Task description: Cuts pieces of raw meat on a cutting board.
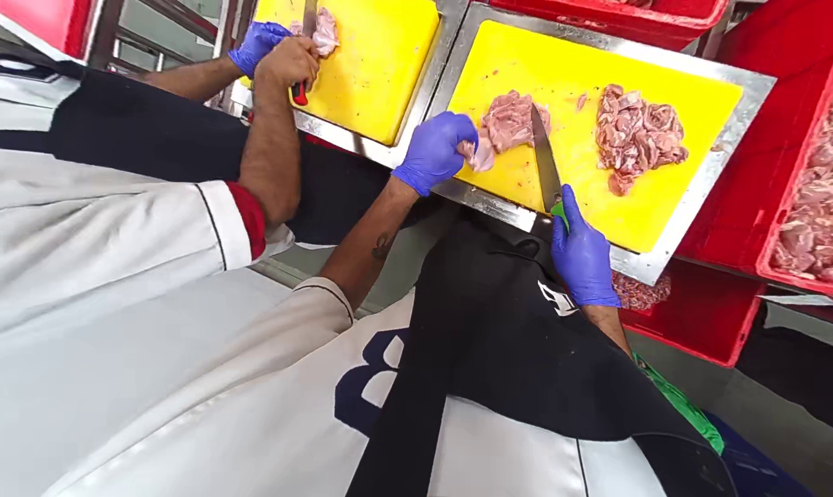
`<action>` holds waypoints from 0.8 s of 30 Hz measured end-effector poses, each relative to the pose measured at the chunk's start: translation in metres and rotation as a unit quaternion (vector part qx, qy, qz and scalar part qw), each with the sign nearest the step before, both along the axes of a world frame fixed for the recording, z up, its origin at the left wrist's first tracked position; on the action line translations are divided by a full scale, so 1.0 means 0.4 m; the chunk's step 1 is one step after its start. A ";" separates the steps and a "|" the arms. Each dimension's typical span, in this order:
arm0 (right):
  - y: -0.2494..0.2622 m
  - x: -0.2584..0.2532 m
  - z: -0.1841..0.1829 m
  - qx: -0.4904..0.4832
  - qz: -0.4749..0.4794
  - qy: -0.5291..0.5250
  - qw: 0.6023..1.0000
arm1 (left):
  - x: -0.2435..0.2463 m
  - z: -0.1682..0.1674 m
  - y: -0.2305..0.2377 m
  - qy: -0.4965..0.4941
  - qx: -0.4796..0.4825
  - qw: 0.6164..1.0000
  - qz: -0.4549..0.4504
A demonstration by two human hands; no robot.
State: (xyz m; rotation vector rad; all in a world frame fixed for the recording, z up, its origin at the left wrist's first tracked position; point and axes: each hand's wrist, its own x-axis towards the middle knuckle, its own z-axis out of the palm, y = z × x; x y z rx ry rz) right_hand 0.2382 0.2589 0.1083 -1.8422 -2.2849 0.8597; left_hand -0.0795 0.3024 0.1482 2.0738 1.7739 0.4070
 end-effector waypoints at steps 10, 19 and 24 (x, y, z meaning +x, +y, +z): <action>-0.009 0.030 0.011 -0.013 0.006 0.060 0.998 | 0.080 -0.061 0.172 0.018 -0.201 0.968 0.149; -0.050 0.143 0.051 -0.029 -0.153 0.208 0.966 | 0.227 -0.031 0.183 -0.002 -0.026 0.993 0.114; -0.031 0.148 0.132 0.005 -0.181 0.267 0.946 | 0.336 -0.114 0.042 -0.135 0.016 0.985 -0.108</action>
